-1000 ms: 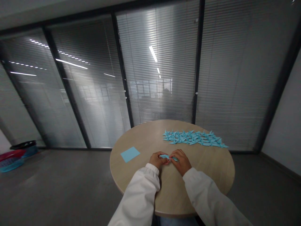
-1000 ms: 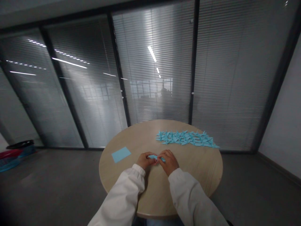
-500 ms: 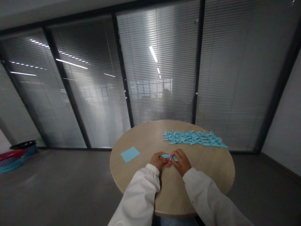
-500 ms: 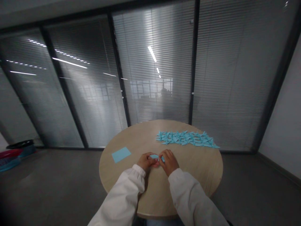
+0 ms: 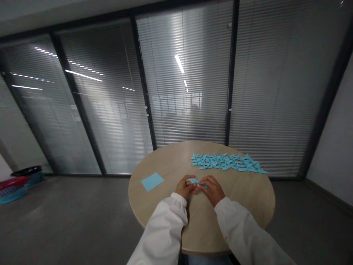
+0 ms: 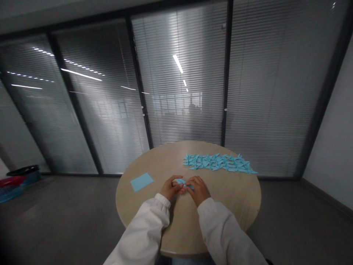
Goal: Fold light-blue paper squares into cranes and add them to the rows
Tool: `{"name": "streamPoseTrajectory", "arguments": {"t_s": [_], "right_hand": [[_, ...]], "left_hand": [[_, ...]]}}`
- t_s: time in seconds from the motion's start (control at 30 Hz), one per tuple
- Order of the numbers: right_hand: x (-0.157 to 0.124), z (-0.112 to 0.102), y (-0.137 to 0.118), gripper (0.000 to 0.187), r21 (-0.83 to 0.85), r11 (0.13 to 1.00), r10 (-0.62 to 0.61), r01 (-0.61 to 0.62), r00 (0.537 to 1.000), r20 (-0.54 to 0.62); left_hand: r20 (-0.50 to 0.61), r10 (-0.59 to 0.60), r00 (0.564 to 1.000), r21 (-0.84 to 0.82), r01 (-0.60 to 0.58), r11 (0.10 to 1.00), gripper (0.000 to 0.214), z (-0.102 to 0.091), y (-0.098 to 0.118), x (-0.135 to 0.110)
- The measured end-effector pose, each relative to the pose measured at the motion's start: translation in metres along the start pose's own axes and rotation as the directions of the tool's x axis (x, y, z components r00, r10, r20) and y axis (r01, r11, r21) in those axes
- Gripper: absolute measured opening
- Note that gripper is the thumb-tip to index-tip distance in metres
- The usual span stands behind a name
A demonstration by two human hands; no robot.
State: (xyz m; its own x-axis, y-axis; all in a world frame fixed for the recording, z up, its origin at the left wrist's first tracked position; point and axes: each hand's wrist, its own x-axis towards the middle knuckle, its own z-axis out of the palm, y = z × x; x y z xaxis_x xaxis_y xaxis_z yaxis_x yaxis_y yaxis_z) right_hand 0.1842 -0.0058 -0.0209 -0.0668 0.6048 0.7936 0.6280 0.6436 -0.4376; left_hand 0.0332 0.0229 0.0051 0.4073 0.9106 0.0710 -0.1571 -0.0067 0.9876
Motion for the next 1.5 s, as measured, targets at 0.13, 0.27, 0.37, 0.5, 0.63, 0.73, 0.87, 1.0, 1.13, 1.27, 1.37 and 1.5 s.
{"name": "streamPoseTrajectory", "arguments": {"t_s": [0.13,0.27,0.37,0.5,0.63,0.73,0.87,1.0,1.13,1.27,1.37,1.5], "right_hand": [[0.001,0.002,0.006,0.013,0.231,0.948,0.217,-0.217,0.976,0.028],[0.003,0.0,0.008,0.02,0.402,0.808,0.406,-0.43,0.902,0.149],[0.005,-0.005,0.007,0.022,0.456,0.732,0.46,-0.506,0.861,0.217],[0.005,-0.008,0.009,0.021,0.478,0.65,0.518,-0.59,0.805,0.29],[0.001,-0.003,0.015,0.022,0.558,0.494,0.577,-0.667,0.732,0.363],[0.0,0.0,0.017,0.024,0.603,0.424,0.582,-0.676,0.713,0.39],[0.0,0.001,0.016,0.026,0.613,0.434,0.571,-0.66,0.728,0.38],[-0.001,0.002,0.019,0.029,0.599,0.469,0.562,-0.649,0.743,0.365],[-0.001,0.003,0.022,0.031,0.553,0.569,0.535,-0.609,0.785,0.313],[0.002,0.002,0.016,0.031,0.428,0.758,0.465,-0.492,0.868,0.174],[0.002,0.002,0.012,0.026,0.311,0.872,0.375,-0.377,0.924,0.068],[0.0,0.003,0.011,0.022,0.167,0.944,0.286,-0.283,0.958,0.008]], "left_hand": [[0.019,0.102,0.995,0.087,-0.103,0.991,0.042,-0.001,-0.004,0.003],[0.047,0.177,0.983,0.152,-0.182,0.971,0.035,-0.001,-0.004,0.003],[0.059,0.197,0.979,0.172,-0.204,0.964,0.033,0.0,-0.002,0.002],[0.079,0.213,0.974,0.207,-0.225,0.952,0.031,0.001,0.0,0.0],[0.106,0.24,0.965,0.241,-0.259,0.935,0.028,0.002,0.001,-0.001],[0.106,0.24,0.965,0.239,-0.259,0.936,0.027,0.003,0.002,-0.001],[0.103,0.24,0.965,0.249,-0.259,0.933,0.027,0.004,0.002,-0.002],[0.099,0.27,0.958,0.303,-0.287,0.909,0.028,0.004,0.0,-0.001],[0.082,0.265,0.961,0.331,-0.277,0.902,0.03,0.004,-0.003,0.0],[0.028,0.213,0.977,0.336,-0.21,0.918,0.03,0.003,-0.003,0.001],[-0.039,0.214,0.976,0.352,-0.187,0.917,0.03,0.001,-0.002,0.002],[-0.117,0.384,0.916,0.485,-0.284,0.827,0.024,-0.004,-0.003,0.004]]}}
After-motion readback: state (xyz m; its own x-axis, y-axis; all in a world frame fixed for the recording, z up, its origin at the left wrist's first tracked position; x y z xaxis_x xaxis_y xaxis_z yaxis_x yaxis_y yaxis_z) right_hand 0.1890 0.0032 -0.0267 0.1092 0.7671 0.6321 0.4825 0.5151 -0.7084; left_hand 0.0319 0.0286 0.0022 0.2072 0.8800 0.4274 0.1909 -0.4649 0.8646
